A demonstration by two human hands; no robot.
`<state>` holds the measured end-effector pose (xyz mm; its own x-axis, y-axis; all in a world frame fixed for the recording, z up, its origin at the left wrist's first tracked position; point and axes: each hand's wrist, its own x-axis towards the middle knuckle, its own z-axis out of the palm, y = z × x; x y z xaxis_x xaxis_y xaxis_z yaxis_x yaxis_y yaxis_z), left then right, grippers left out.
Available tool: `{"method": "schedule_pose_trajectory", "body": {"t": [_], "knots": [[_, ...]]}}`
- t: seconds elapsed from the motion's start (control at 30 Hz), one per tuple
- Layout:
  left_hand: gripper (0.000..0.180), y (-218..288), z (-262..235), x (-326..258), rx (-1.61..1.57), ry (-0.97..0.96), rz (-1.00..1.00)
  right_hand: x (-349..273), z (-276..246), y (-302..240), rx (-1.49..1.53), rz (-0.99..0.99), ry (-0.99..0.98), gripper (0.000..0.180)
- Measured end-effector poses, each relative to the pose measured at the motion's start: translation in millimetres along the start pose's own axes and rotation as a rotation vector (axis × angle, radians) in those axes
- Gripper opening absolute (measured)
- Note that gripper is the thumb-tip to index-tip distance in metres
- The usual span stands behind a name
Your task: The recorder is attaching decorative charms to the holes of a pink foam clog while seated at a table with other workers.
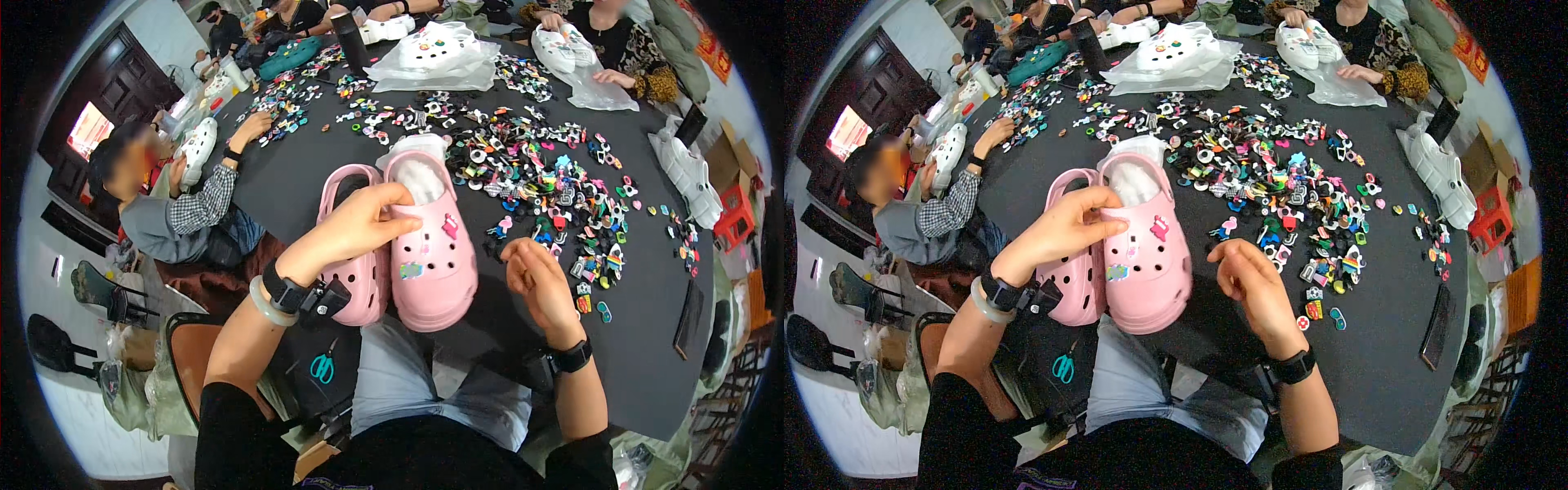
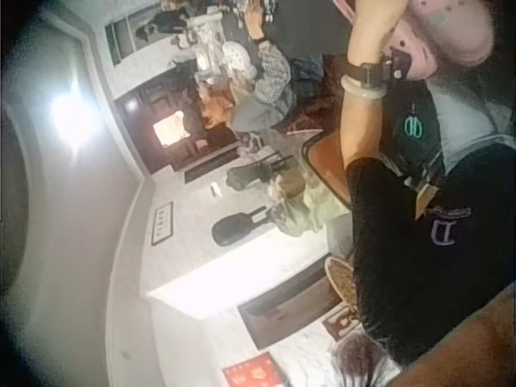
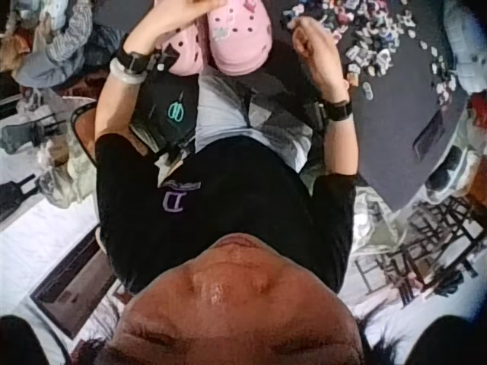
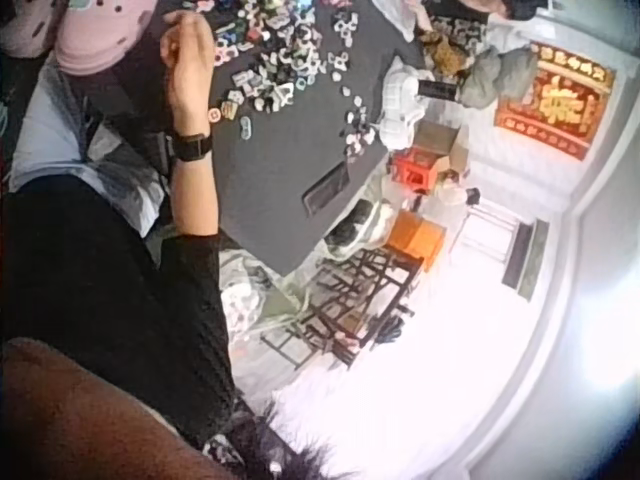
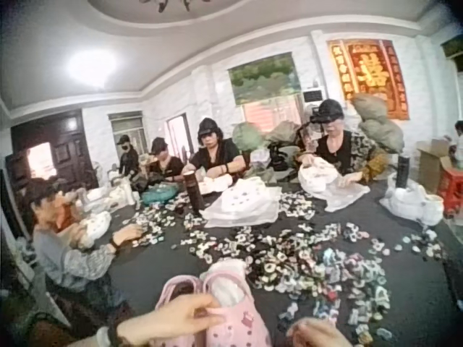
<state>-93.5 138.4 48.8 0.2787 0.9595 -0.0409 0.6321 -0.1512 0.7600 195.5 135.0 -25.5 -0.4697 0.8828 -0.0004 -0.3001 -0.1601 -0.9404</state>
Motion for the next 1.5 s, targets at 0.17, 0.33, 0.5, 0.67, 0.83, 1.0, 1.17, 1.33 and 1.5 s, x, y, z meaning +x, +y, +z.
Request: {"method": "schedule_pose_trajectory", "body": {"t": [0.17,0.33,0.5,0.67,0.83,1.0,1.17,1.33,1.5], "knots": [[0.023,3.1,-3.0,-7.5,0.318,0.067,0.222,-2.0,3.9,-2.0,-0.116,0.09,-0.103,0.021],[0.025,0.3,-47.5,-31.6,0.178,0.312,0.049,-4.6,9.6,3.6,-0.574,-0.01,-0.138,0.061],[0.025,-36.3,-63.2,-51.7,0.244,-0.019,0.028,-7.7,14.0,4.8,-0.761,-0.089,-0.278,0.1],[0.031,-60.8,-47.8,-55.4,0.107,0.133,0.154,-5.4,20.1,10.3,-0.887,-0.114,-0.272,0.113],[0.036,-51.0,-46.3,-79.6,-0.014,0.133,-0.143,6.4,25.0,23.8,-1.027,-0.185,-0.227,0.118],[0.038,-48.0,-43.0,-112.2,-0.061,0.233,-0.2,31.6,31.7,33.2,-0.997,-0.173,-0.306,0.12],[0.039,-51.5,-43.6,-138.6,0.052,0.281,-0.125,66.7,55.6,50.5,-0.92,-0.357,-0.397,0.115],[0.037,-40.7,-29.7,-168.5,0.048,0.404,-0.177,80.2,85.2,53.2,-1.057,-0.234,-0.394,0.112],[0.033,-8.8,-11.5,-185.0,-0.09,0.567,-0.115,77.8,109.2,49.1,-1.195,-0.139,-0.323,0.097]]}}
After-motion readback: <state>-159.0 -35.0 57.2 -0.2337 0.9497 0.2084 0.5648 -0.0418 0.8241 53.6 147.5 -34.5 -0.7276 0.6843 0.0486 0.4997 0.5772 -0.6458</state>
